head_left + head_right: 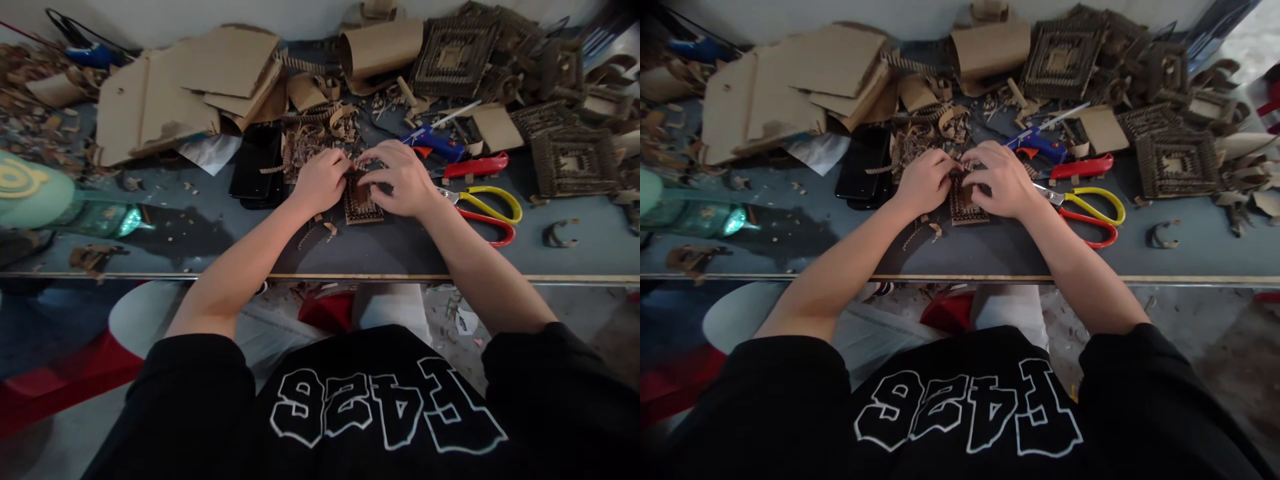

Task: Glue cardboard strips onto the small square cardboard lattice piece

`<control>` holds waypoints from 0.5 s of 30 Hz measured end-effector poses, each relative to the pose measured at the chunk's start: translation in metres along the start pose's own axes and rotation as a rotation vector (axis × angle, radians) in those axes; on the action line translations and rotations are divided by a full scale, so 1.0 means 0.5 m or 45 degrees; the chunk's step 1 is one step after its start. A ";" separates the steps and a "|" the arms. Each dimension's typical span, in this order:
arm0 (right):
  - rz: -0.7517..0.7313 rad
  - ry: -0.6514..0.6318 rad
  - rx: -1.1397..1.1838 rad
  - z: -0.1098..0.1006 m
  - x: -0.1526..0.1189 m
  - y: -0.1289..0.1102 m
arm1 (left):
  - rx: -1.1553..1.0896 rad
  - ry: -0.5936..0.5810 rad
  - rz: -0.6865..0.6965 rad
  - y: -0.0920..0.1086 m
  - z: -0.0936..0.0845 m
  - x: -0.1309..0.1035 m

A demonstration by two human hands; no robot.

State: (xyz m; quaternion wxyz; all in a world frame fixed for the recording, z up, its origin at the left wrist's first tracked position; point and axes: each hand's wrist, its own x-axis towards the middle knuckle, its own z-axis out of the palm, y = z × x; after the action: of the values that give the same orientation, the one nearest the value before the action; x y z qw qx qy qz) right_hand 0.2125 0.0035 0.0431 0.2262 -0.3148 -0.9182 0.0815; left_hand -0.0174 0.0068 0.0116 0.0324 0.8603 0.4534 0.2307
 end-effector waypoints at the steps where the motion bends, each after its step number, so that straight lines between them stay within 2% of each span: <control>1: -0.007 0.002 -0.021 0.000 0.000 -0.002 | 0.004 -0.009 -0.005 0.001 0.000 0.001; 10: -0.115 -0.061 -0.166 0.015 -0.003 0.022 | 0.050 -0.136 -0.076 0.012 -0.010 0.005; 15: -0.149 -0.098 -0.213 0.011 0.003 0.004 | 0.038 -0.123 -0.070 0.011 -0.001 0.004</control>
State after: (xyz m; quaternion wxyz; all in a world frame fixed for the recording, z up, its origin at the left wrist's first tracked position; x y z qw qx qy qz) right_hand 0.2100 0.0056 0.0384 0.1682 -0.2748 -0.9467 0.0033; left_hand -0.0124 0.0049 0.0143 0.0475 0.8581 0.4782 0.1812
